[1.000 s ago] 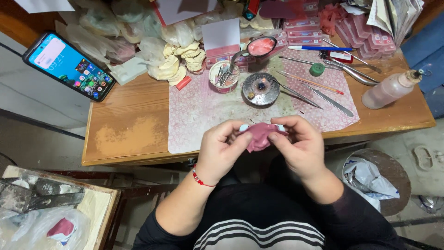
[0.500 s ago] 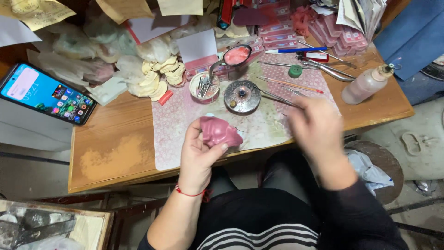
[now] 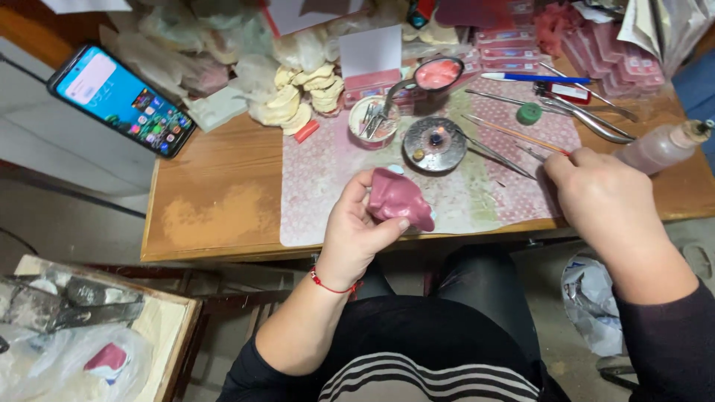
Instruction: The person works on a pink dental prosthesis, using a metal tool to smooth its surface. They then use a pink sanding sheet to refine the edges and shape. The person applies liquid from a squeeze bottle to the prosthesis and continues to smooth and shape it with the metal tool.
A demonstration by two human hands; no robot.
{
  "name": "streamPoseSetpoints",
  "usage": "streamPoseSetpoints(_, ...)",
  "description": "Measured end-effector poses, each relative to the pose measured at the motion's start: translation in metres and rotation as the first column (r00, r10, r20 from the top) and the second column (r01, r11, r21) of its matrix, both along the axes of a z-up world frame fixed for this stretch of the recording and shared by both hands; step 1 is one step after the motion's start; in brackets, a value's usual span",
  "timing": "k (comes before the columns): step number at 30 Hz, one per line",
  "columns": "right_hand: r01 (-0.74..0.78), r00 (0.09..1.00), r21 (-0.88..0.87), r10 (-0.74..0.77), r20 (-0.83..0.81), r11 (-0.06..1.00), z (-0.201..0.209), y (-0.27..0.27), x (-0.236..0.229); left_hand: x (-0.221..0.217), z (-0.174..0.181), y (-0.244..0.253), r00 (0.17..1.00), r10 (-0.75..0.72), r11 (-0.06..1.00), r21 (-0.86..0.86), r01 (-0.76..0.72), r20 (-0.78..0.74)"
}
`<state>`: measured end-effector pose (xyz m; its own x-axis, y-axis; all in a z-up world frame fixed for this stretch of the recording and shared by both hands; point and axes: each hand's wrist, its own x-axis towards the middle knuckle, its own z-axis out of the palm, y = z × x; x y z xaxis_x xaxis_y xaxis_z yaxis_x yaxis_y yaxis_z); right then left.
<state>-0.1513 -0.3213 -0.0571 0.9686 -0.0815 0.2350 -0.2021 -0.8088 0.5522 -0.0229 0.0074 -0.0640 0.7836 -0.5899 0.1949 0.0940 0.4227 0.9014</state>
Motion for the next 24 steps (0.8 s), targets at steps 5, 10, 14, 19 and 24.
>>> streamPoseSetpoints(5,-0.026,0.995,0.451,-0.019,0.097,0.892,0.016,0.005,-0.008,0.005,0.005,0.011,1.0,-0.004,0.999,0.051,0.003,0.024)
streamPoseSetpoints(10,-0.318,0.941,0.88,0.006,0.337,0.352,0.021,0.042,-0.011,0.016,0.001,0.016,0.999,-0.025,0.996,0.082,0.021,0.046)
streamPoseSetpoints(14,-0.742,0.67,0.663,-0.152,0.726,-0.103,-0.024,0.083,0.012,0.027,-0.001,0.016,0.994,-0.051,0.985,0.166,0.034,0.095)
streamPoseSetpoints(19,-0.696,0.668,0.511,-0.196,0.718,-0.505,-0.022,0.138,0.036,0.044,-0.031,0.007,0.997,-0.045,0.996,0.08,0.05,-0.063)
streamPoseSetpoints(24,-0.818,0.568,0.568,0.027,0.823,-0.09,-0.01,0.155,0.055,0.048,-0.041,0.004,0.993,-0.061,0.991,0.115,0.072,-0.099)
